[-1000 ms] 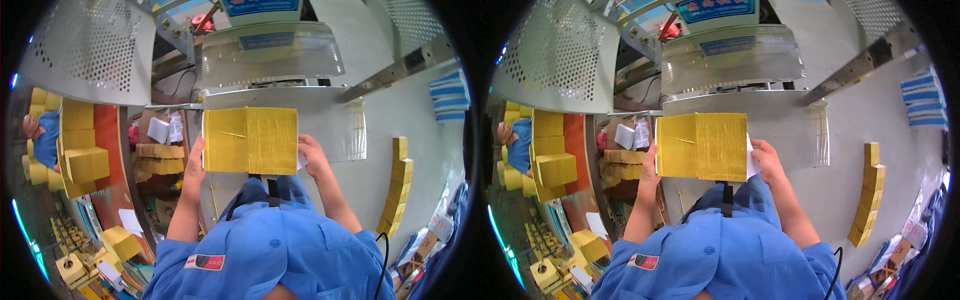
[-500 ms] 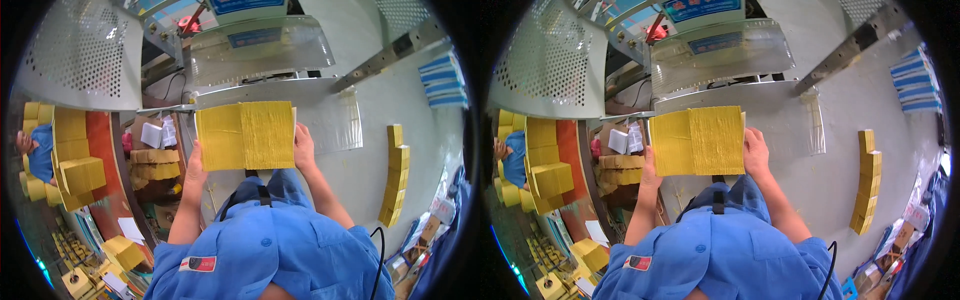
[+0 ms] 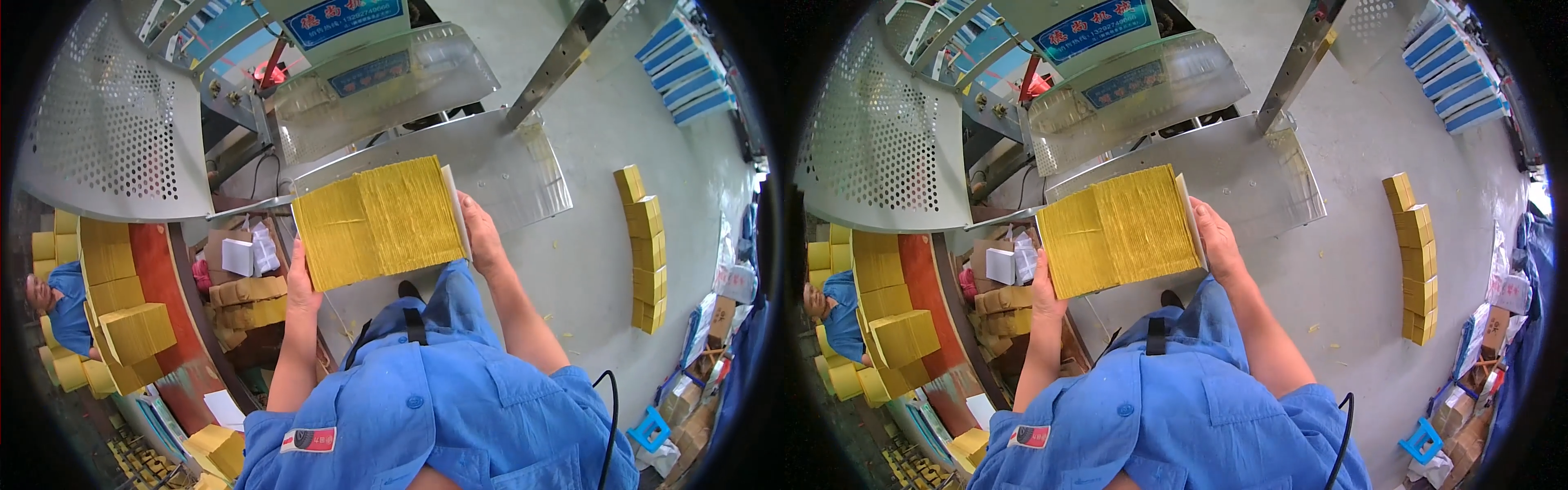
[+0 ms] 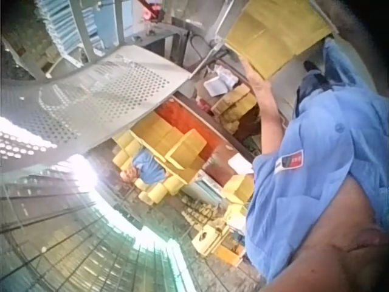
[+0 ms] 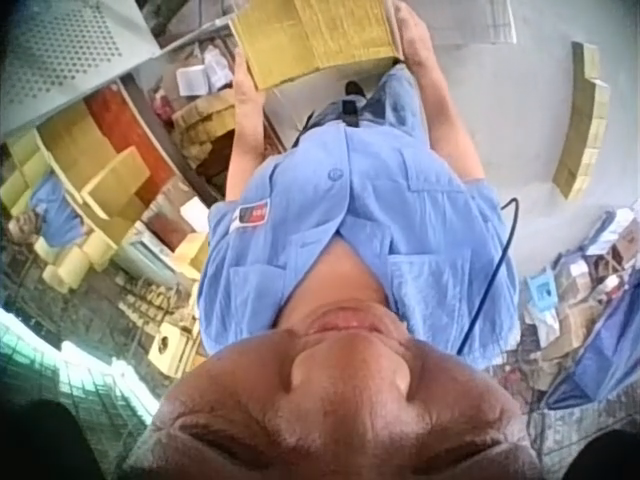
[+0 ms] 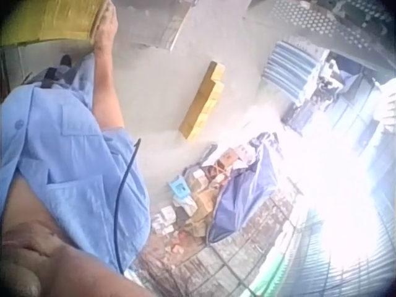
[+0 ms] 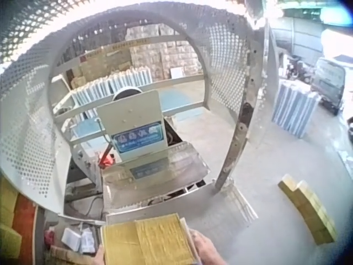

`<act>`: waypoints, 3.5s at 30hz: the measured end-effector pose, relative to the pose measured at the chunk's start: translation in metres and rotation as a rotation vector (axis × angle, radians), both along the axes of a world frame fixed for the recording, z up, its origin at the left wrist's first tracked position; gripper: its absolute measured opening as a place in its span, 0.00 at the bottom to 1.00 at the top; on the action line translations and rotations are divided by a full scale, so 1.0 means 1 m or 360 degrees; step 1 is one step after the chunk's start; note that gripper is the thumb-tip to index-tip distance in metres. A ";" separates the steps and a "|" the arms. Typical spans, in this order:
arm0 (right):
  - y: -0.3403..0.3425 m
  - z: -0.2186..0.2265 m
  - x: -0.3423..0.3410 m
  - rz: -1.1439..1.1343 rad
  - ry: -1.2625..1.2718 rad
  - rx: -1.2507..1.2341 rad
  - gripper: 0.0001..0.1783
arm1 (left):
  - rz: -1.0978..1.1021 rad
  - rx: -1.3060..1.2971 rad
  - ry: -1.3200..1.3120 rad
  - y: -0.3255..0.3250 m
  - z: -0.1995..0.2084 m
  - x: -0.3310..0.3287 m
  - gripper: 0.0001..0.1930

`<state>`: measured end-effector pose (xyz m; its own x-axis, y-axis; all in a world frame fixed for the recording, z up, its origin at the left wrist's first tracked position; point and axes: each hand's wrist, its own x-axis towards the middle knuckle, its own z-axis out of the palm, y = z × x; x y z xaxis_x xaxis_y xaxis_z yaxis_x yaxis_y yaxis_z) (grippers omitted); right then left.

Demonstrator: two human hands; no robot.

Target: Weighing stacks of yellow paper on a digital scale and then inserting them into a binding machine.

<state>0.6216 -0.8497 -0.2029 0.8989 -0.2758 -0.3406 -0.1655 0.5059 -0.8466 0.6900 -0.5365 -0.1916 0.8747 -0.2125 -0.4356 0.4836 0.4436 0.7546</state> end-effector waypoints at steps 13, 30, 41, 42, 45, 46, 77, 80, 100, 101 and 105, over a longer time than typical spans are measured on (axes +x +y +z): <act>0.011 0.016 0.024 0.0005 0.0106 -0.0308 0.23 | -0.0090 0.0010 -0.0122 -0.006 0.001 0.000 0.25; 0.006 0.029 0.015 -0.0030 -0.0090 -0.0359 0.17 | -0.0123 0.0040 -0.0093 -0.001 -0.001 0.004 0.26; 0.004 0.023 0.033 -0.0176 -0.0009 -0.0266 0.13 | -0.0114 0.0050 -0.0044 -0.002 0.003 0.001 0.26; 0.006 0.024 0.036 -0.0214 -0.0036 -0.0317 0.13 | -0.0103 0.0047 -0.0051 -0.002 0.003 0.002 0.26; 0.007 0.011 0.040 -0.0127 0.0101 -0.0202 0.13 | -0.0096 0.0034 -0.0054 -0.001 0.001 0.002 0.26; 0.005 0.007 0.039 -0.0124 0.0102 -0.0203 0.13 | -0.0098 0.0024 -0.0053 0.000 0.001 0.002 0.26; -0.032 -0.005 0.035 -0.0246 -0.0635 0.0046 0.08 | -0.0499 0.0471 -0.0690 -0.065 -0.019 -0.020 0.45; -0.045 -0.014 0.047 -0.0354 -0.0641 0.0005 0.07 | -0.0515 0.0545 -0.0781 -0.083 -0.031 -0.016 0.44; -0.188 0.033 0.071 -0.0848 -0.0013 -0.0925 0.06 | -0.0357 0.0961 -0.0917 -0.234 -0.070 0.023 0.45; -0.186 0.048 0.053 -0.0772 -0.0122 -0.1260 0.08 | -0.0362 0.0940 -0.0944 -0.236 -0.053 0.024 0.46; -0.162 0.156 0.049 0.0005 -0.0845 -0.2107 0.24 | -0.0230 0.0726 -0.0825 -0.240 -0.039 0.023 0.49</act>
<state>0.6708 -1.0116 -0.0470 0.8374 -0.1171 0.5339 0.3159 -0.6934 -0.6476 0.7131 -0.7767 -0.2307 0.9703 -0.2378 -0.0438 0.0418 -0.0134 0.9990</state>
